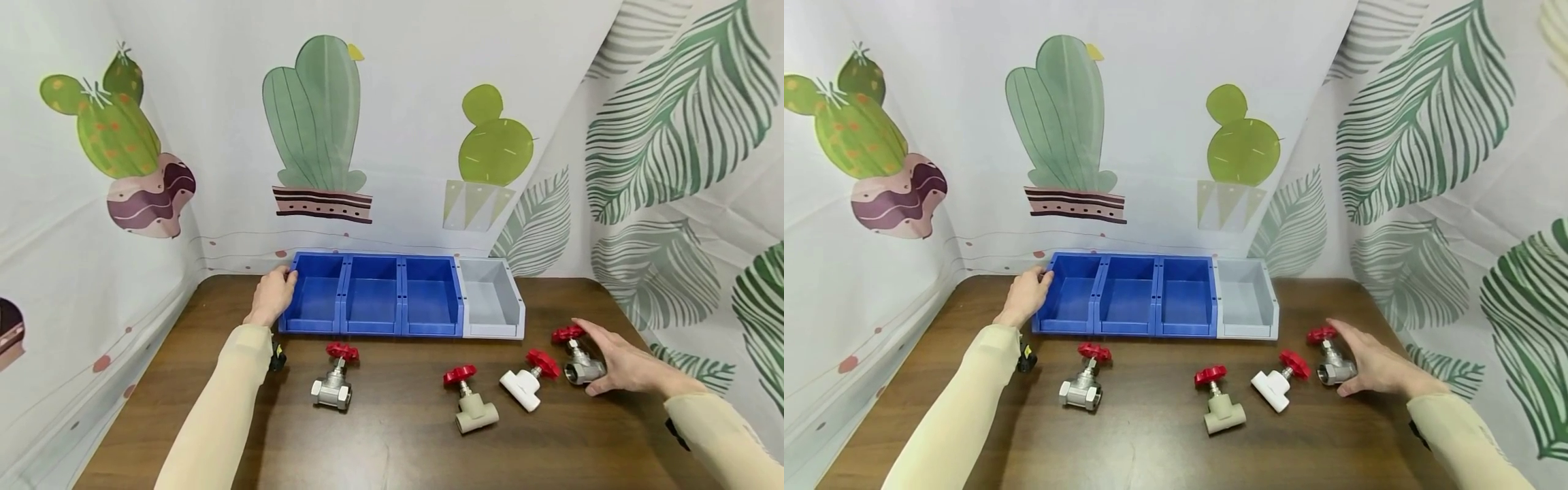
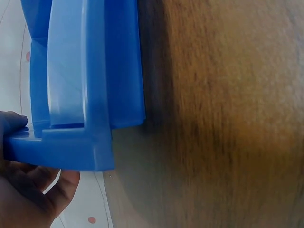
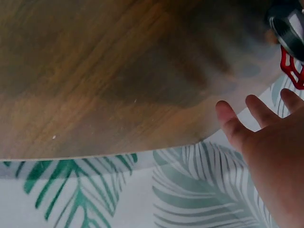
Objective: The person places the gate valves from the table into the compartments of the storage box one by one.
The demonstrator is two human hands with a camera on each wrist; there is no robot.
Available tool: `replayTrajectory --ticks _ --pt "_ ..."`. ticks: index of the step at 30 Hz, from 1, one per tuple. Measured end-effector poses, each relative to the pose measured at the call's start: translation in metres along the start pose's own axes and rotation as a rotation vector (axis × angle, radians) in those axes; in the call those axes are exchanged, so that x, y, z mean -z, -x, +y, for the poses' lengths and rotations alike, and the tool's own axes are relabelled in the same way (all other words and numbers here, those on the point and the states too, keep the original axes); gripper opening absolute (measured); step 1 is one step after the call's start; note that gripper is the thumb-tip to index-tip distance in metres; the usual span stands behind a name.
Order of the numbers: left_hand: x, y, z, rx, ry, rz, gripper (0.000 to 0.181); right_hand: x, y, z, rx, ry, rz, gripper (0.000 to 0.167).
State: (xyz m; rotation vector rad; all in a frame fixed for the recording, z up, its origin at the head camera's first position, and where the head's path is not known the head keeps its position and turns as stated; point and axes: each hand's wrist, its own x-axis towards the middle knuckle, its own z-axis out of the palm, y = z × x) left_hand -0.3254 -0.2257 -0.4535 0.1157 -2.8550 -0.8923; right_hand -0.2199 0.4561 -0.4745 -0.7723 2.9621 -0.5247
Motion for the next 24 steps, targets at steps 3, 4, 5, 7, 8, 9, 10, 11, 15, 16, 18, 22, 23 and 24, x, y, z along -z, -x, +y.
replayTrajectory --ticks 3,4,5,7,8,9,10,11,15,16,18,22,23,24 --pt "0.001 -0.001 0.0 0.004 0.006 -0.002 0.04 0.0 -0.002 -0.003 -0.019 -0.004 -0.006 0.132" --pt "0.001 -0.001 0.0 0.005 0.006 0.0 0.04 0.0 -0.003 -0.003 -0.027 -0.003 -0.007 0.131" --pt "0.0 -0.001 0.0 0.007 0.008 0.001 0.04 -0.001 -0.003 -0.004 -0.034 0.002 -0.001 0.129" --pt "0.0 -0.002 0.0 0.01 0.011 -0.003 0.04 -0.002 -0.004 -0.006 -0.046 0.012 0.009 0.127" --pt "-0.001 -0.002 0.0 0.011 0.014 -0.005 0.04 -0.002 -0.004 -0.007 -0.051 0.014 0.01 0.126" --pt "-0.001 -0.001 0.0 0.012 0.015 -0.002 0.04 -0.002 -0.005 -0.008 -0.054 0.012 0.013 0.125" --pt "-0.001 -0.001 0.0 0.012 0.016 0.0 0.041 -0.002 -0.005 -0.009 -0.055 0.009 0.016 0.124" --pt "-0.002 -0.002 0.0 0.013 0.017 0.002 0.041 -0.002 -0.004 -0.01 -0.057 0.007 0.02 0.124" --pt "-0.003 -0.001 -0.002 0.017 0.018 0.003 0.042 -0.003 -0.005 -0.015 -0.047 0.006 0.035 0.12" --pt "-0.003 -0.001 -0.002 0.02 0.019 -0.002 0.042 -0.003 -0.005 -0.015 -0.044 0.014 0.04 0.119" --pt "-0.002 -0.001 -0.003 0.024 0.02 -0.011 0.043 -0.004 -0.005 -0.016 -0.041 0.032 0.046 0.118" --pt "-0.002 -0.001 -0.003 0.025 0.023 -0.02 0.044 -0.006 -0.004 -0.016 -0.04 0.05 0.06 0.117" --pt "-0.001 -0.002 -0.003 0.024 0.024 -0.017 0.044 -0.006 -0.004 -0.016 -0.041 0.049 0.067 0.116" --pt "-0.001 -0.002 -0.003 0.022 0.026 -0.016 0.044 -0.006 -0.003 -0.016 -0.04 0.053 0.077 0.115"
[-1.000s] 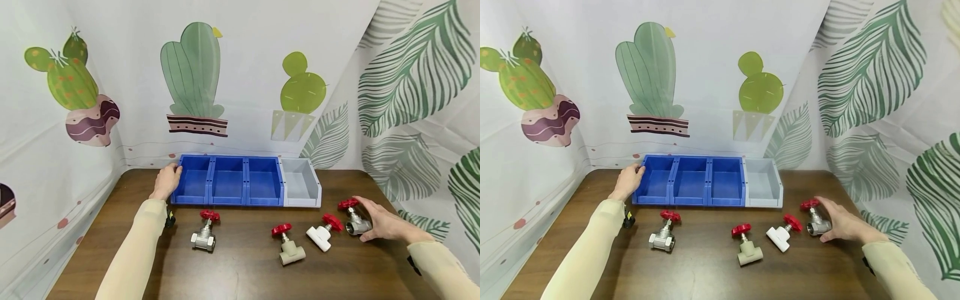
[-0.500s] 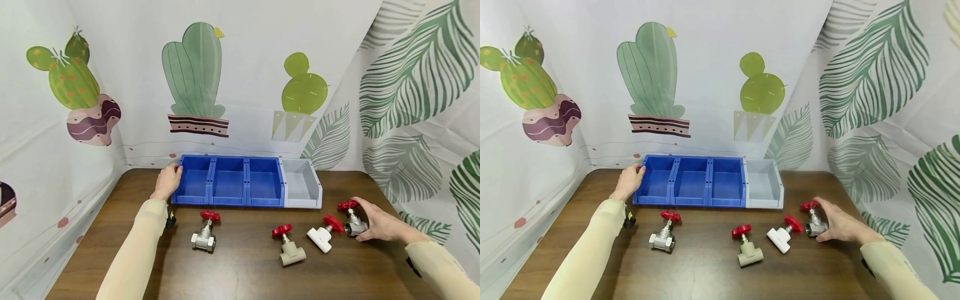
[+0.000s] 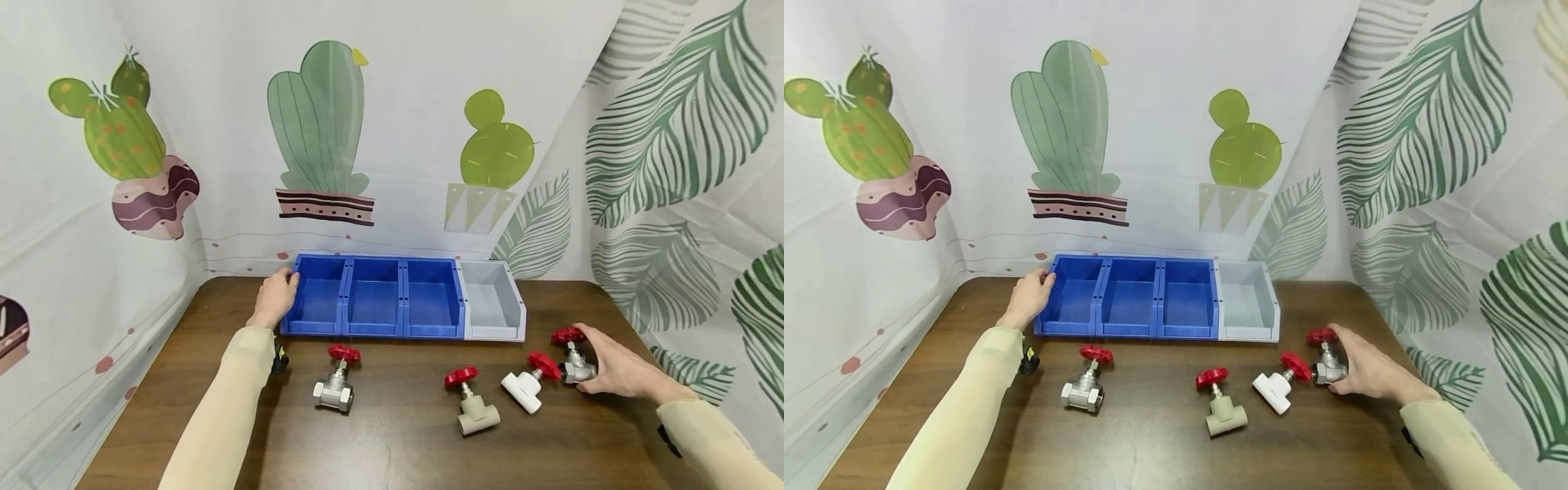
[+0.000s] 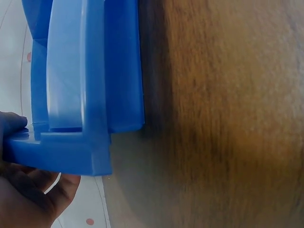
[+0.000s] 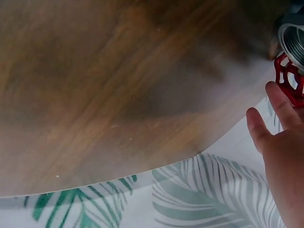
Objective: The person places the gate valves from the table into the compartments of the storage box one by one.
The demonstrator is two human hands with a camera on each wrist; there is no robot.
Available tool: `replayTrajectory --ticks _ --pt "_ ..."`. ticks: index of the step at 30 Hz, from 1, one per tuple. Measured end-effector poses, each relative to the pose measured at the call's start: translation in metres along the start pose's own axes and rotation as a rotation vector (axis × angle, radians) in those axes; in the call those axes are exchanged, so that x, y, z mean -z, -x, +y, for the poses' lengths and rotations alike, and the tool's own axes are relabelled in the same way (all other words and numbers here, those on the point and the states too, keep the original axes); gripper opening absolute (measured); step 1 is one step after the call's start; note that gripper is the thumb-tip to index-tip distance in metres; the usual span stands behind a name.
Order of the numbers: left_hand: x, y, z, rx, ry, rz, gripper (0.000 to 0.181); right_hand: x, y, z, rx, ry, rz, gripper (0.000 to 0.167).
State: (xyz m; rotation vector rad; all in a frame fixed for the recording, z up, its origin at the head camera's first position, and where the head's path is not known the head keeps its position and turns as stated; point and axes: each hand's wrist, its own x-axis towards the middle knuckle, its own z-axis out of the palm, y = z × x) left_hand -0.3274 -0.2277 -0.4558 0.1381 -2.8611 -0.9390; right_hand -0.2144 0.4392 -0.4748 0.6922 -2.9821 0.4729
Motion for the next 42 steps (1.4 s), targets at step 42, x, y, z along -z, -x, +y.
replayTrajectory --ticks 42 --pt "-0.001 0.002 0.001 0.01 0.039 -0.005 0.044 0.043 -0.027 -0.045 0.076 -0.017 0.249 0.115"
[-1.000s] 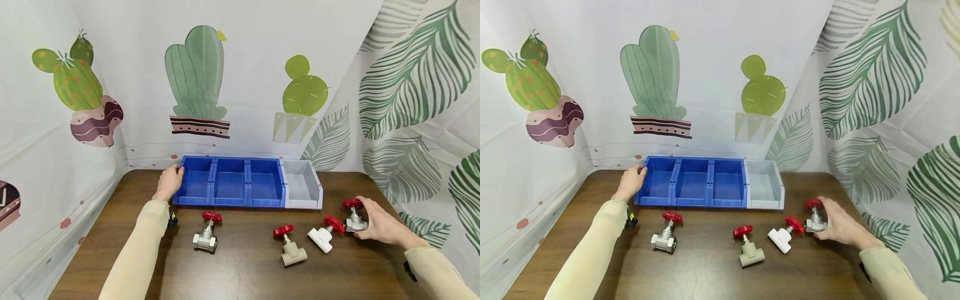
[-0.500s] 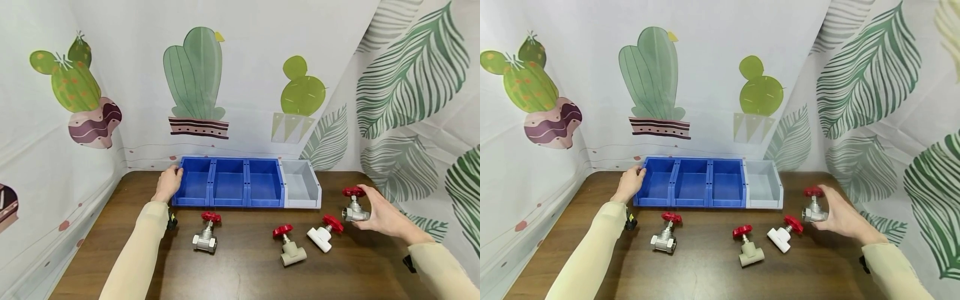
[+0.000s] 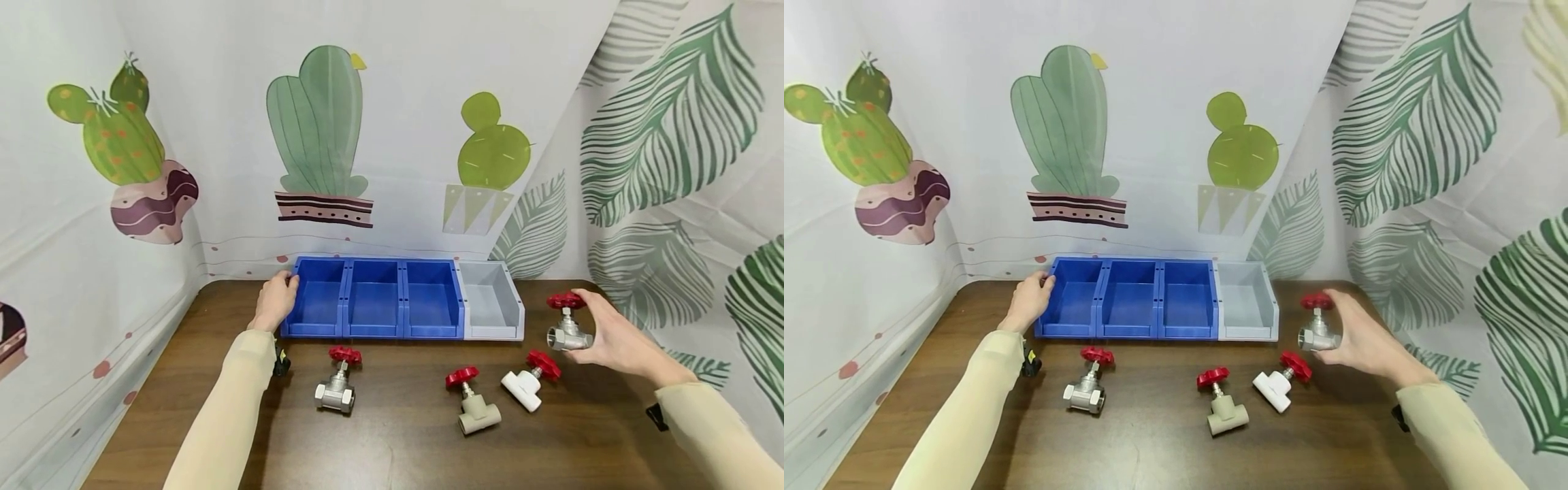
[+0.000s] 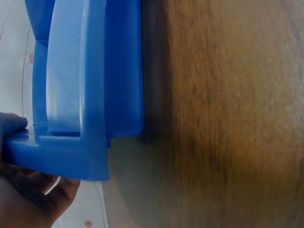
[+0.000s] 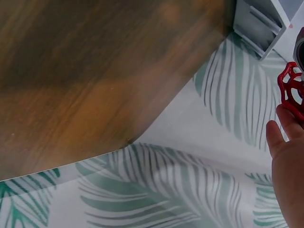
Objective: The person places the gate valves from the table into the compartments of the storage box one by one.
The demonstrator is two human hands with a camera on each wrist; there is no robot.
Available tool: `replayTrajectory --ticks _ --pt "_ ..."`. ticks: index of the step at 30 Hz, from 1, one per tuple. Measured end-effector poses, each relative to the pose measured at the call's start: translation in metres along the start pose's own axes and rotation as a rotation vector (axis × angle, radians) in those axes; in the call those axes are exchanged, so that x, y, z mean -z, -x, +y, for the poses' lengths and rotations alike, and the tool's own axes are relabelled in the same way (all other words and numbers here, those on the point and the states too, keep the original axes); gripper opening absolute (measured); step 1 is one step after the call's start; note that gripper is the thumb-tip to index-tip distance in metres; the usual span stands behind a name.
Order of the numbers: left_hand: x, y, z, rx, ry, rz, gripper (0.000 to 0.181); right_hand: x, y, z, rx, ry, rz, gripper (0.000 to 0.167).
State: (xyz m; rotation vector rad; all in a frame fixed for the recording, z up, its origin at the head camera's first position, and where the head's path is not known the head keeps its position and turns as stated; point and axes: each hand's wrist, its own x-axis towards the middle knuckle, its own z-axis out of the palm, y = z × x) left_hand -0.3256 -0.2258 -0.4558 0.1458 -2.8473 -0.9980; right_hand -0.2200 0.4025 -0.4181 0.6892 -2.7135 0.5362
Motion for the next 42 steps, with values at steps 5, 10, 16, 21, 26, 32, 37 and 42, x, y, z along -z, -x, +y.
replayTrajectory --ticks 5,10,16,21,26,32,37,42 --pt "0.001 0.001 -0.002 0.008 -0.001 0.0 0.045 -0.003 -0.011 -0.006 0.01 0.001 -0.021 0.113" --pt "-0.001 0.001 -0.003 0.014 -0.004 -0.005 0.046 -0.006 -0.02 -0.012 0.006 -0.006 -0.016 0.112" --pt "-0.001 0.001 -0.003 0.012 -0.005 0.012 0.045 -0.01 -0.033 -0.017 0.048 -0.025 0.011 0.107" --pt "-0.001 0.002 -0.002 0.016 0.0 0.001 0.045 -0.013 -0.04 -0.017 0.065 -0.009 -0.002 0.109" --pt "0.0 0.003 0.0 0.011 -0.001 0.003 0.045 -0.018 -0.048 -0.017 0.047 0.008 -0.011 0.112" --pt "0.001 0.003 0.003 0.014 0.001 0.009 0.045 -0.024 -0.058 -0.02 0.038 -0.02 -0.019 0.111" --pt "0.0 0.002 0.002 0.009 0.001 0.005 0.045 -0.027 -0.064 -0.024 0.046 -0.018 -0.02 0.111" --pt "0.0 0.0 0.0 0.009 0.007 0.008 0.045 -0.03 -0.073 -0.028 0.071 -0.02 -0.024 0.111"
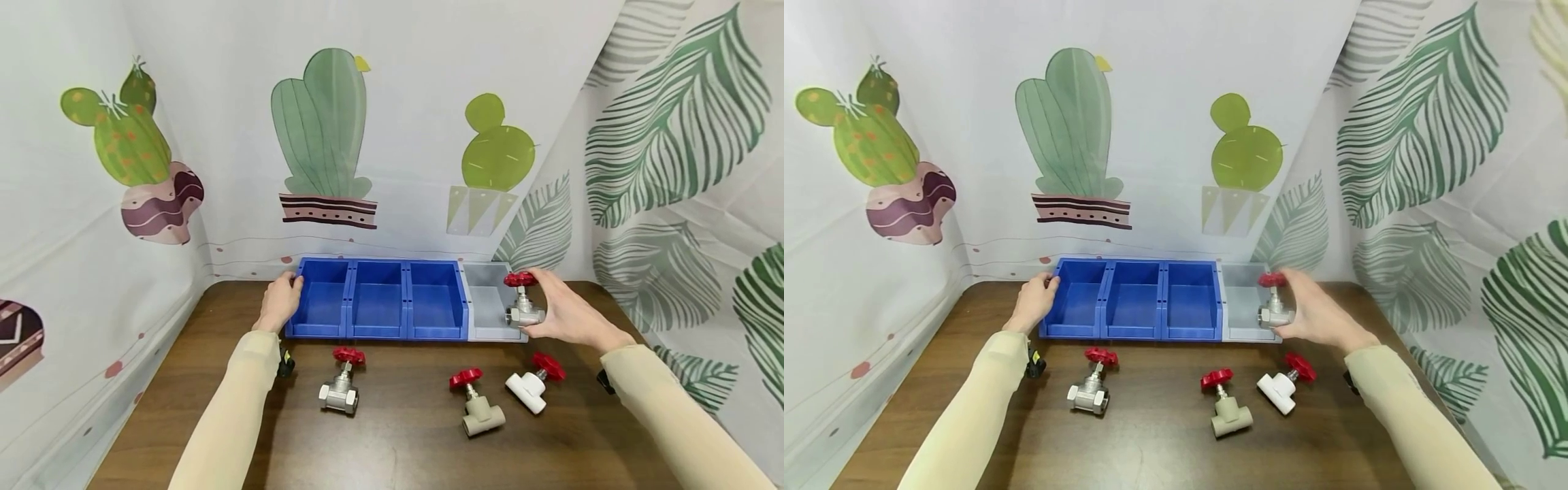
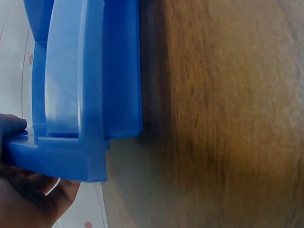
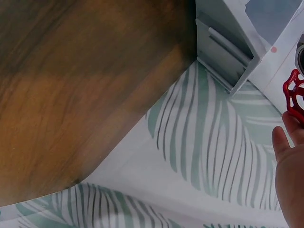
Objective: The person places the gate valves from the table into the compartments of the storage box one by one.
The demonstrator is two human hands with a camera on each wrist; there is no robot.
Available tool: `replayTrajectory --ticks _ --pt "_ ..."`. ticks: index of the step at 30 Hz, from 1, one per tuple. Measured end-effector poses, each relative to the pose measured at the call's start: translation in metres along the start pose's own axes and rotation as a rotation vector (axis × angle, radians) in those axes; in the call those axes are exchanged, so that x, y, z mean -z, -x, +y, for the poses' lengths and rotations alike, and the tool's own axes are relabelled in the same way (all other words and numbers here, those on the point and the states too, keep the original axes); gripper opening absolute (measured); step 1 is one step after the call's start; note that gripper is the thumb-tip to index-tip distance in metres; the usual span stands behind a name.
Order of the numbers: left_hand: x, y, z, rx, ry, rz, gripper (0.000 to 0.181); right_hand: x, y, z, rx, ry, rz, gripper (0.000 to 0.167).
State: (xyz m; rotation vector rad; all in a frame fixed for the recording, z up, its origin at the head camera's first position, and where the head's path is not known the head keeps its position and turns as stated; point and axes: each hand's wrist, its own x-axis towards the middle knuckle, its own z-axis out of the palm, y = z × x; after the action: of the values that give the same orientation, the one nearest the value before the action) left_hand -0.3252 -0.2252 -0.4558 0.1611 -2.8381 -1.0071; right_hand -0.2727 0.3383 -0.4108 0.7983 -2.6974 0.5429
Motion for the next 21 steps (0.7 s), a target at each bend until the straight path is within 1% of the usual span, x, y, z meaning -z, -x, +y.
replayTrajectory --ticks 3,12,15,21 --pt "0.0 0.0 0.0 0.003 0.001 0.006 0.045 -0.002 -0.005 -0.001 0.007 -0.008 -0.014 0.11" --pt "-0.003 0.0 0.0 0.0 0.008 0.02 0.043 -0.011 -0.018 0.0 -0.009 -0.012 -0.05 0.111" --pt "-0.003 0.0 0.0 0.001 0.006 0.02 0.044 -0.013 -0.022 0.001 -0.021 -0.018 -0.053 0.112" --pt "-0.002 0.001 0.001 0.006 0.011 0.019 0.044 -0.017 -0.032 0.005 -0.018 -0.023 -0.078 0.11"
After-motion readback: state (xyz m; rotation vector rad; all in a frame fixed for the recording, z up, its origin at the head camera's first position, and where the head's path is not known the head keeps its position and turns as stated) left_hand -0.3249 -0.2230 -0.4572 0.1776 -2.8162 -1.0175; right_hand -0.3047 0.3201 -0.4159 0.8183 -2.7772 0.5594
